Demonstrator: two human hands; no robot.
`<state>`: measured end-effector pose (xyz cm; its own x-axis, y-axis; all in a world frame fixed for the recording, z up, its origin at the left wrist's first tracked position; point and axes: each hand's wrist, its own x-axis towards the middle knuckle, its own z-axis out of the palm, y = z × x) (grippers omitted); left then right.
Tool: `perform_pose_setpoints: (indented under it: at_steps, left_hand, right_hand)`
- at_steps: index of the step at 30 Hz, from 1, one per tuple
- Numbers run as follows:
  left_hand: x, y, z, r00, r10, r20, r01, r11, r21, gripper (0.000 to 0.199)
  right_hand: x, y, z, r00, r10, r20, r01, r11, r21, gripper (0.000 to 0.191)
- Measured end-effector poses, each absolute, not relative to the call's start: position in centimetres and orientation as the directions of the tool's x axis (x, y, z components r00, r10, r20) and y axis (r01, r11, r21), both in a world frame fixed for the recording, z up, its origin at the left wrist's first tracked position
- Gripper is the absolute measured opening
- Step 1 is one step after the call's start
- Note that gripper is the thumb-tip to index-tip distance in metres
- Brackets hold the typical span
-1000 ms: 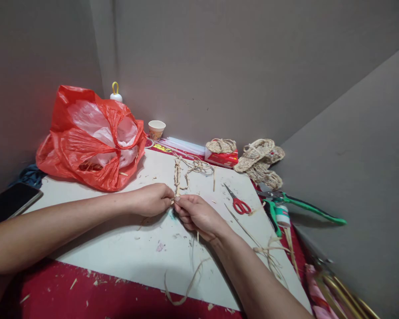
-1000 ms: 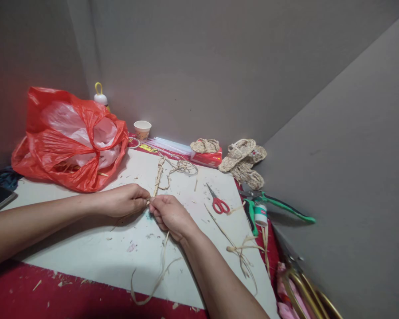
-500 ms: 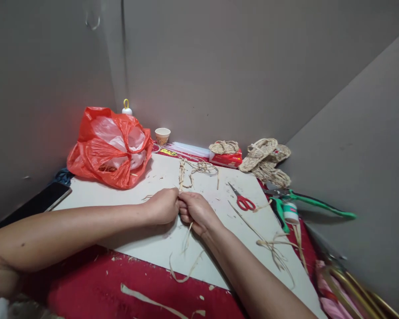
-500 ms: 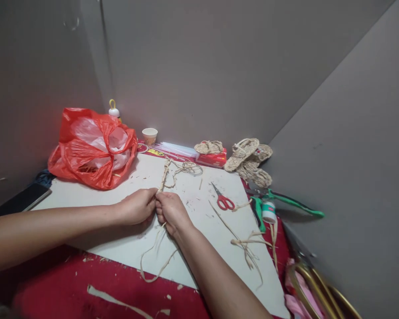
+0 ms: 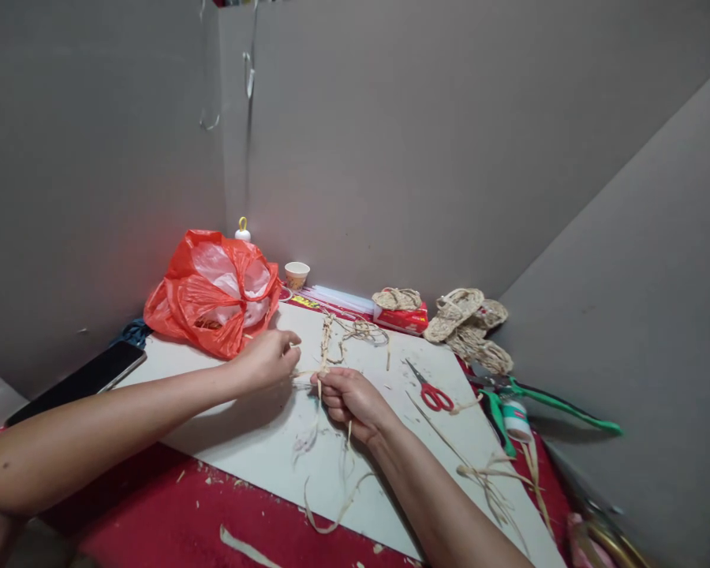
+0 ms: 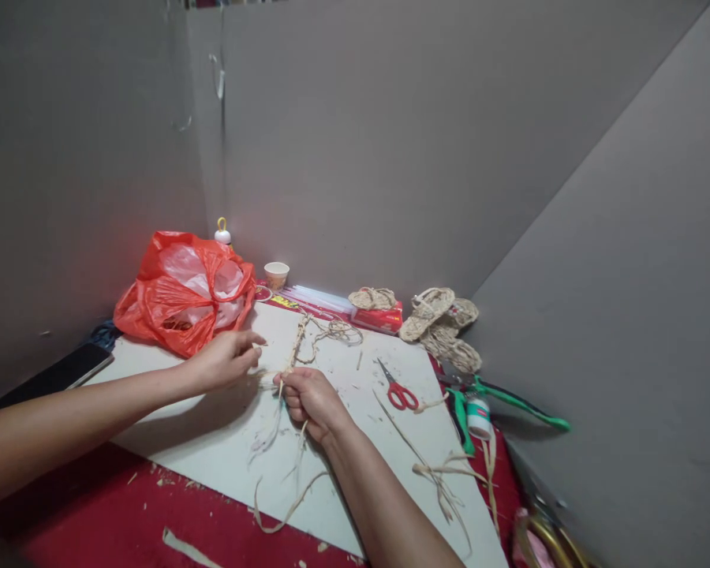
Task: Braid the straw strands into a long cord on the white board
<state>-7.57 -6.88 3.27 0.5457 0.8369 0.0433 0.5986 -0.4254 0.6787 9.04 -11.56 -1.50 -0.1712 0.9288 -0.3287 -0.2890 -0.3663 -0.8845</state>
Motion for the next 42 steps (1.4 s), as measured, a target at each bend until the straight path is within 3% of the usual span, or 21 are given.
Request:
perform_pose_setpoints:
  at_steps: [2, 6, 16, 21, 24, 27, 35, 38, 42]
  left_hand:
    - [-7.5, -6.1, 3.0, 0.549, 0.827, 0.123, 0.548, -0.467, 0.693, 0.031]
    - [-5.8, -5.8, 0.9, 0.719, 0.692, -0.070, 0.482, -0.423, 0.768, 0.026]
    - [-5.1, -4.6, 0.2, 0.797, 0.602, -0.041, 0.411, -0.492, 0.768, 0.019]
    - [-4.8, -3.8, -0.2, 0.826, 0.531, -0.187, 0.344, -0.213, 0.914, 0.022]
    - [-4.7, -4.0, -0.2, 0.794, 0.510, -0.332, 0.380, 0.011, 0.925, 0.025]
    - [-4.6, -4.3, -0.3, 0.768, 0.508, -0.389, 0.398, 0.096, 0.912, 0.023]
    - [-4.2, -4.6, -1.8, 0.739, 0.628, -0.244, 0.373, -0.080, 0.924, 0.021]
    - [-4.2, -4.5, -2.1, 0.750, 0.626, -0.212, 0.379, -0.144, 0.914, 0.021]
    - [-4.2, -4.4, -2.5, 0.733, 0.650, -0.200, 0.387, -0.157, 0.909, 0.021]
  right_hand:
    - [9.3, -11.5, -1.5, -0.194, 0.925, -0.326, -0.271, -0.370, -0.888, 0.021]
    - [9.7, -11.3, -1.4, -0.240, 0.917, -0.318, -0.232, -0.372, -0.899, 0.024]
    - [10.9, -11.1, -0.9, -0.274, 0.894, -0.355, -0.095, -0.393, -0.915, 0.024]
    - [11.1, -11.1, -0.5, -0.222, 0.912, -0.344, 0.144, -0.318, -0.937, 0.024]
    - [11.3, -11.0, -0.9, -0.196, 0.948, -0.250, 0.337, -0.175, -0.925, 0.023]
    - [11.4, -10.9, -1.4, -0.205, 0.967, -0.149, 0.482, -0.033, -0.876, 0.022]
    - [11.5, -11.6, -0.2, -0.123, 0.980, -0.158, 0.717, -0.023, -0.697, 0.027]
    - [11.3, -11.5, 0.2, -0.093, 0.980, -0.173, 0.693, -0.061, -0.719, 0.028]
    - [10.1, -11.5, 0.2, -0.069, 0.932, -0.357, 0.536, -0.267, -0.801, 0.031]
